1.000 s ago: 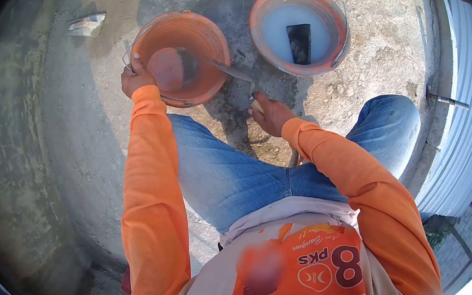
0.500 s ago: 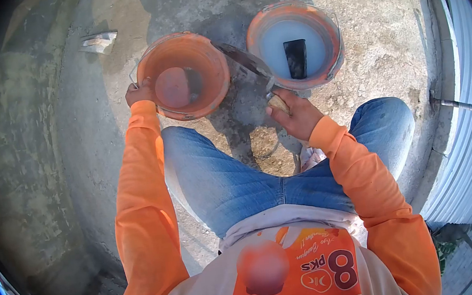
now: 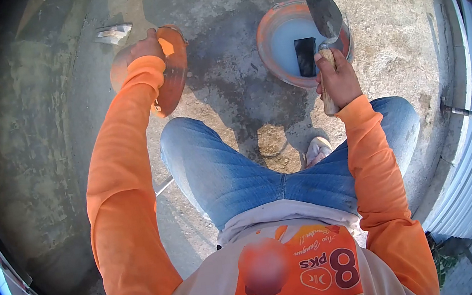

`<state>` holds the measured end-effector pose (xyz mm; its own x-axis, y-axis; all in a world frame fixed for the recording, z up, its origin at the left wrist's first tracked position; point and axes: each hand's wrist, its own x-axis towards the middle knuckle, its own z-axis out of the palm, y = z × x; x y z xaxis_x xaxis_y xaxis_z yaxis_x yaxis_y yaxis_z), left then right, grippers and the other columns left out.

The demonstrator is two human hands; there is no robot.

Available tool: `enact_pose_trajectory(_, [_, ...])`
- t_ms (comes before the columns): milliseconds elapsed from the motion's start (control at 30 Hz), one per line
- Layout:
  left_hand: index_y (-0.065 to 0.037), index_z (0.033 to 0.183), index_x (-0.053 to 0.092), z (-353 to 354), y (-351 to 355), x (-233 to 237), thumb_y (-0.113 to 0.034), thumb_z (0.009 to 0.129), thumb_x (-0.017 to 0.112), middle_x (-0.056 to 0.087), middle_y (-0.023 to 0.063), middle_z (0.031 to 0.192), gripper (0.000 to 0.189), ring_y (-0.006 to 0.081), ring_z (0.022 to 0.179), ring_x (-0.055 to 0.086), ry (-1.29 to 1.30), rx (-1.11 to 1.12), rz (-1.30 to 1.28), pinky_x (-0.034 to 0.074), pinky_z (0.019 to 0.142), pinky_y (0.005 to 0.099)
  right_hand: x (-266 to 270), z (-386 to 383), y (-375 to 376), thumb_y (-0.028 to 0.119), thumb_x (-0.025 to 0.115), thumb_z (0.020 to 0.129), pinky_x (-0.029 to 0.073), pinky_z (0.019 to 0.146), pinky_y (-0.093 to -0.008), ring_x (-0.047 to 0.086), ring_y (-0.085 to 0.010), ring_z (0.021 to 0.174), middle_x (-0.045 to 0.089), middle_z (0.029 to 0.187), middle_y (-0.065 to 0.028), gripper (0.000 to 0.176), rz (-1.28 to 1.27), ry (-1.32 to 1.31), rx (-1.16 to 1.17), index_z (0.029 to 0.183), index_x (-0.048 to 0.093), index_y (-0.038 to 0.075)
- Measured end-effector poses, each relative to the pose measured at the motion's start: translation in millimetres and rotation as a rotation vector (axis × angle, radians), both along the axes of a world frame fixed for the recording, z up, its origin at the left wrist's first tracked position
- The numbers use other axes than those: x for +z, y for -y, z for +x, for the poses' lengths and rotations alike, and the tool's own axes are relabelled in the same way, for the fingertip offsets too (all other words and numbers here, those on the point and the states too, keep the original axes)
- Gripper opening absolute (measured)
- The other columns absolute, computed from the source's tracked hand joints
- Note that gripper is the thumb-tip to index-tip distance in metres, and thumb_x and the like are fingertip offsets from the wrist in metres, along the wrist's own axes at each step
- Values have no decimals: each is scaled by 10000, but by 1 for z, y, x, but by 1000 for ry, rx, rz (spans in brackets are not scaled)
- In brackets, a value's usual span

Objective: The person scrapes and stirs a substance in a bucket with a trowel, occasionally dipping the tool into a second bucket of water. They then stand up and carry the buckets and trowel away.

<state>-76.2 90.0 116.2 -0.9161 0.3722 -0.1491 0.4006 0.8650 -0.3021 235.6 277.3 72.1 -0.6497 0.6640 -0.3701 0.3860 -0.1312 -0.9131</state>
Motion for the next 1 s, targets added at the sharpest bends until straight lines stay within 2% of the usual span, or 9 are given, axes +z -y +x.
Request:
enact_pose_trajectory(133, [-75, 1161, 458, 9, -27, 16, -146, 776, 633, 632, 144, 1042, 429, 312, 1002, 601, 12, -120, -185, 494, 824, 392, 4, -4, 2, 282, 537, 857, 443, 438, -300, 544, -174, 443, 549, 618, -100, 423, 11, -1, 32, 1102, 488, -59])
enact_pose_trajectory(267, [-38, 1139, 496, 18, -56, 32, -126, 750, 665, 625, 153, 1065, 432, 302, 1014, 600, -5, -106, -185, 499, 831, 377, 9, -8, 3, 295, 539, 856, 444, 443, -306, 546, -174, 443, 553, 619, -99, 408, 3, 4, 22, 1060, 498, -55])
enact_pose_trajectory(367, [-37, 1126, 529, 18, -65, 41, -126, 755, 661, 618, 154, 1085, 403, 304, 1025, 595, -46, -145, -285, 507, 826, 372, 11, -13, 4, 292, 526, 860, 453, 445, -310, 551, -175, 472, 558, 666, -95, 356, -157, -35, 12, 1004, 497, -33])
enact_pose_trajectory(433, [-22, 1114, 536, 10, -65, 45, -107, 753, 656, 616, 158, 1086, 389, 306, 1031, 591, -80, -158, -334, 511, 826, 366, 20, -15, 5, 276, 517, 860, 467, 447, -318, 559, -179, 520, 554, 719, -101, 301, -563, -77, -101, 964, 487, -5])
enact_pose_trajectory(567, [-62, 1133, 529, -12, -52, 56, -128, 785, 617, 617, 160, 1080, 365, 309, 1026, 591, -78, -175, -295, 508, 826, 376, 8, -16, -6, 256, 520, 849, 479, 449, -328, 560, -186, 550, 547, 751, -108, 282, -760, -85, -143, 975, 480, 7])
enact_pose_trajectory(667, [-115, 1150, 516, -5, -37, 62, -176, 809, 575, 621, 165, 1058, 351, 327, 1016, 589, -128, -82, -136, 495, 834, 401, -18, -20, -9, 245, 539, 831, 490, 461, -338, 574, -194, 572, 555, 755, -122, 299, -815, -27, -94, 975, 484, -11])
enact_pose_trajectory(733, [-144, 1162, 494, -14, -12, 31, -216, 804, 546, 621, 179, 1032, 369, 347, 1009, 580, -91, 74, 179, 478, 846, 426, -31, -22, -12, 276, 560, 836, 497, 434, -340, 569, -189, 532, 568, 716, -118, 296, -760, 96, -49, 910, 518, -7])
enact_pose_trajectory(800, [-139, 1158, 487, -11, 6, -4, -215, 776, 551, 623, 193, 999, 396, 362, 972, 587, -68, 37, 446, 478, 832, 440, -45, -21, -20, 269, 561, 837, 498, 432, -344, 571, -203, 525, 570, 713, -131, 298, -688, 179, 19, 911, 523, -17])
enact_pose_trajectory(1000, [-156, 1130, 498, 27, 4, -63, -199, 751, 556, 639, 198, 894, 386, 391, 858, 610, -9, 74, 675, 487, 763, 459, -53, -15, -21, 260, 567, 838, 491, 422, -344, 561, -216, 500, 558, 692, -139, 317, -404, 306, 102, 931, 534, -41])
